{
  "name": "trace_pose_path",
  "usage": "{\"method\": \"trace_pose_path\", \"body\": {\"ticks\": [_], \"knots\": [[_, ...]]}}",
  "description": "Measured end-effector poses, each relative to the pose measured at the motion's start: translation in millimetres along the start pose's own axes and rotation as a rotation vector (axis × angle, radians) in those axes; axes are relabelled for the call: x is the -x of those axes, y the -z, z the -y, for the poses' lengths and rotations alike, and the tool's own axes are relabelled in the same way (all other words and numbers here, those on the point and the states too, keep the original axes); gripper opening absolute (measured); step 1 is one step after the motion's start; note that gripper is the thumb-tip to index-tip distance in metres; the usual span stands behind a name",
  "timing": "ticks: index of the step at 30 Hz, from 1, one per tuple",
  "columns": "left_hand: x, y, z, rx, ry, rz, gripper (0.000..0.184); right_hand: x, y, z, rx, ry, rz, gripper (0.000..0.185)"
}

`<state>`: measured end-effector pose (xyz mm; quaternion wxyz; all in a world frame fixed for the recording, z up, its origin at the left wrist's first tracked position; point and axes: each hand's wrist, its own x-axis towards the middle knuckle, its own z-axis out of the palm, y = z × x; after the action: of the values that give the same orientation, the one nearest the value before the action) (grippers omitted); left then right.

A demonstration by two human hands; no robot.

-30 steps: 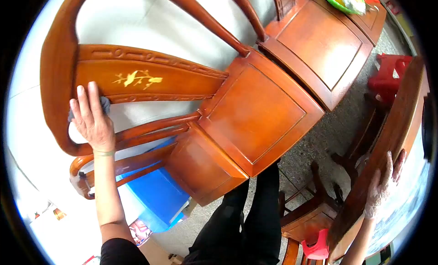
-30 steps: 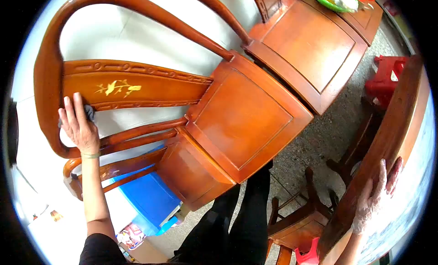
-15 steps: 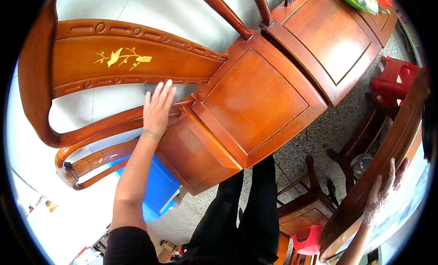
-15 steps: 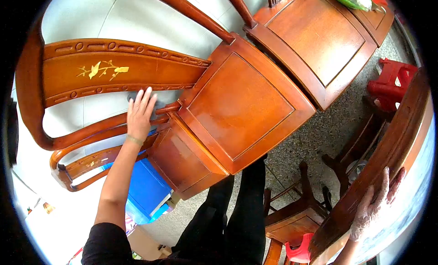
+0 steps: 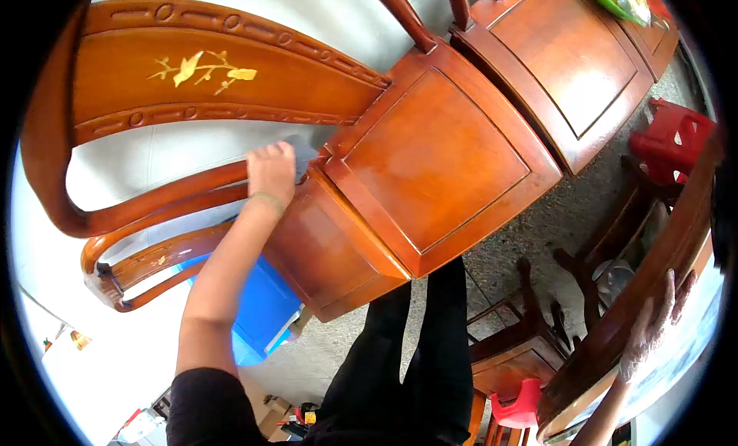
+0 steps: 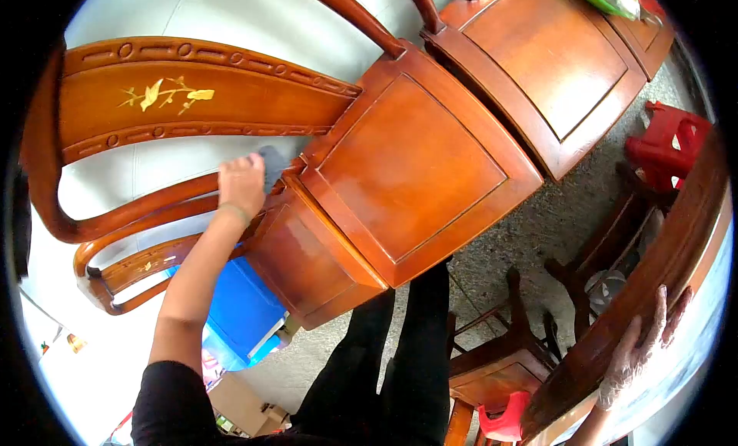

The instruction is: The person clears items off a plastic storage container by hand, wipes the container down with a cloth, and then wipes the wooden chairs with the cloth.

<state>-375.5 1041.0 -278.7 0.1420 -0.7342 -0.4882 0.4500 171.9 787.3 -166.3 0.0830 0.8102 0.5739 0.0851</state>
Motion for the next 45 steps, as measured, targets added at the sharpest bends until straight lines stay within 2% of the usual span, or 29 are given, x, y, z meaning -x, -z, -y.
{"method": "trace_pose_path", "body": {"ticks": [3,5,6,7,9,12,15,17,21,23,25,27,28,29,31,32,33,35,36,37,38,39,41,43,45], "knots": [[-49.3,-26.4,-39.8,0.096,-0.094,0.194,0.032,-0.3,1.6,-2.8,0.007,0.011,0.014,0.046],[-75.8,-66.1,-65.3,0.157,-0.084,0.229,0.032,0.0,1.5,-1.2,0.006,0.015,-0.002,0.047],[-69.1,-57.6,-71.7,0.151,-0.098,0.177,0.033,-1.9,1.6,-0.1,0.000,0.024,-0.023,0.048],[-63.7,-47.0,-75.3,0.158,-0.123,0.273,0.039,-2.2,1.7,1.5,-0.002,0.021,-0.038,0.048],[-45.6,-54.3,-74.5,0.079,-0.161,0.122,0.044,-2.7,6.1,6.4,-0.001,0.007,-0.042,0.050],[3.6,-40.4,-35.7,-0.008,-0.146,-0.047,0.046,-4.3,12.0,4.9,-0.032,-0.002,-0.020,0.048],[54.6,-6.9,35.9,0.242,-0.017,-0.332,0.046,-2.0,4.8,0.2,-0.087,0.045,-0.086,0.051],[88.2,16.6,81.9,0.301,0.048,-0.455,0.046,-1.2,5.5,-2.7,-0.114,0.040,-0.080,0.054],[151.4,46.9,158.7,0.103,0.190,-0.568,0.045,0.9,-0.7,-8.0,-0.215,0.034,-0.133,0.060],[168.1,42.8,195.9,-0.077,0.255,-0.731,0.050,3.9,-7.0,-8.7,-0.195,0.011,-0.165,0.057],[186.2,63.8,221.0,0.014,0.251,-0.853,0.054,4.0,-3.1,-5.7,-0.224,0.004,-0.180,0.056],[200.4,88.0,236.6,0.213,0.285,-1.052,0.052,3.8,-0.2,-5.8,-0.206,-0.009,-0.200,0.053],[205.6,92.7,241.3,0.475,0.384,-1.102,0.051,4.3,0.7,-5.5,-0.229,-0.007,-0.209,0.051],[213.3,96.1,254.3,0.597,0.463,-1.057,0.046,4.1,2.3,-3.6,-0.254,-0.006,-0.222,0.050],[214.1,95.2,273.4,1.127,0.618,-1.061,0.038,4.4,5.1,-0.7,-0.248,-0.019,-0.242,0.047],[216.7,87.2,281.5,1.175,0.659,-1.001,0.025,5.4,4.7,-0.6,-0.246,-0.032,-0.228,0.047],[218.4,77.7,289.1,1.182,0.662,-1.024,0.025,5.7,3.6,-1.7,-0.243,-0.047,-0.215,0.047],[214.9,63.6,296.5,1.419,0.577,-0.696,0.020,5.7,0.5,-2.2,-0.250,-0.048,-0.259,0.047],[209.5,67.2,284.9,1.670,0.548,-0.725,0.024,6.7,1.4,-1.9,-0.267,-0.049,-0.247,0.046],[201.0,66.5,276.5,1.631,0.492,-0.659,0.026,6.2,2.3,-2.1,-0.281,-0.052,-0.237,0.045],[205.5,103.7,259.7,1.542,0.434,-0.593,0.030,6.4,3.8,0.0,-0.311,-0.094,-0.202,0.043],[190.9,101.6,241.3,1.564,0.241,-0.741,0.049,5.8,11.6,1.3,-0.302,-0.099,-0.169,0.041],[169.6,120.9,227.5,0.785,0.195,-0.973,0.073,5.8,4.5,-0.8,-0.285,-0.096,-0.181,0.041],[154.0,154.8,230.8,0.643,0.160,-1.027,0.085,7.6,9.1,1.5,-0.271,-0.132,-0.147,0.040],[130.8,180.6,234.2,0.572,0.189,-1.104,0.084,5.5,9.0,2.3,-0.264,-0.167,-0.111,0.040]]}}
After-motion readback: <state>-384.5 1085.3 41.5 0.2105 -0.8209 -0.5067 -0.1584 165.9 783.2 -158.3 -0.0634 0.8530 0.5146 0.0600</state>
